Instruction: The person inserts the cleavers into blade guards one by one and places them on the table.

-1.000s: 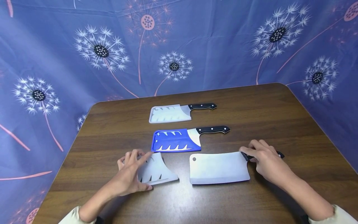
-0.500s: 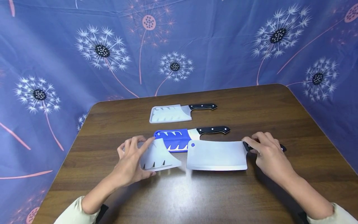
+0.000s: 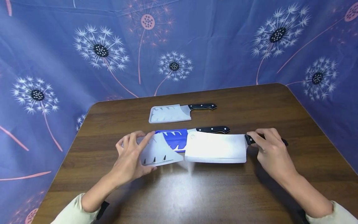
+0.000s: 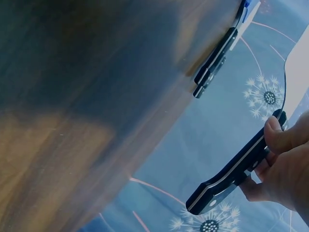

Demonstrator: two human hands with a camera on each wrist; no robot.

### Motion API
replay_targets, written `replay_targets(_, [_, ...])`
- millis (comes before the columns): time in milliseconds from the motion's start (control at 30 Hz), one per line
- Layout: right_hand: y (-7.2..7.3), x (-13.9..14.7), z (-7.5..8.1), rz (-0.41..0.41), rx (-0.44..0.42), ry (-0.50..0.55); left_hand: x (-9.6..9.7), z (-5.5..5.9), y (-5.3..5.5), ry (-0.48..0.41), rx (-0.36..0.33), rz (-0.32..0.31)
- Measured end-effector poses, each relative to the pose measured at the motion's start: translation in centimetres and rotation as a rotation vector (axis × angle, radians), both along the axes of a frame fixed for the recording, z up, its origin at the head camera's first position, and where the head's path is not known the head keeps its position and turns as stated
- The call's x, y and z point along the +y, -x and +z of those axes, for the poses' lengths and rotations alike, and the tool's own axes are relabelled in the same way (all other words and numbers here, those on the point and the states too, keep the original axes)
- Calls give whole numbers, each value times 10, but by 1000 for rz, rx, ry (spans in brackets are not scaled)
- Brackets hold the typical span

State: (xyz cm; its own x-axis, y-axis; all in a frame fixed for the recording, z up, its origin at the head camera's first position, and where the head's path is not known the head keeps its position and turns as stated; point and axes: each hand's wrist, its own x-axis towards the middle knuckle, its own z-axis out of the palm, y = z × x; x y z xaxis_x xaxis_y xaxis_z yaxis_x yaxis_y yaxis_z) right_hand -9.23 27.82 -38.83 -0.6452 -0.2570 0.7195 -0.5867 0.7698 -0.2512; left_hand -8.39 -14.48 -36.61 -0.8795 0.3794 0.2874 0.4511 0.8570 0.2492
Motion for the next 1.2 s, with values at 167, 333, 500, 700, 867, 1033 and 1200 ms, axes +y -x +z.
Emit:
replay_targets(167, [1, -3, 4, -29, 19, 6, -1, 2, 0, 6, 19, -14])
replay_targets(333, [2, -4, 8, -31, 13, -6, -1, 4, 0, 3, 41, -14])
replay_targets(500, [1, -6, 10, -40, 14, -7, 0, 5, 0, 4, 49, -8])
replay_targets(700, [0, -6, 12, -66, -14, -30, 0, 6, 0, 0, 50, -10])
replay_targets(867, [0, -8, 9, -54, -7, -29, 1, 6, 0, -1, 48, -10])
replay_targets(1033, [-1, -9, 9, -63, -9, -35, 1, 6, 0, 2, 47, -5])
replay_targets(1200, [-1, -9, 11, -81, -26, -39, 2, 6, 0, -3, 54, -6])
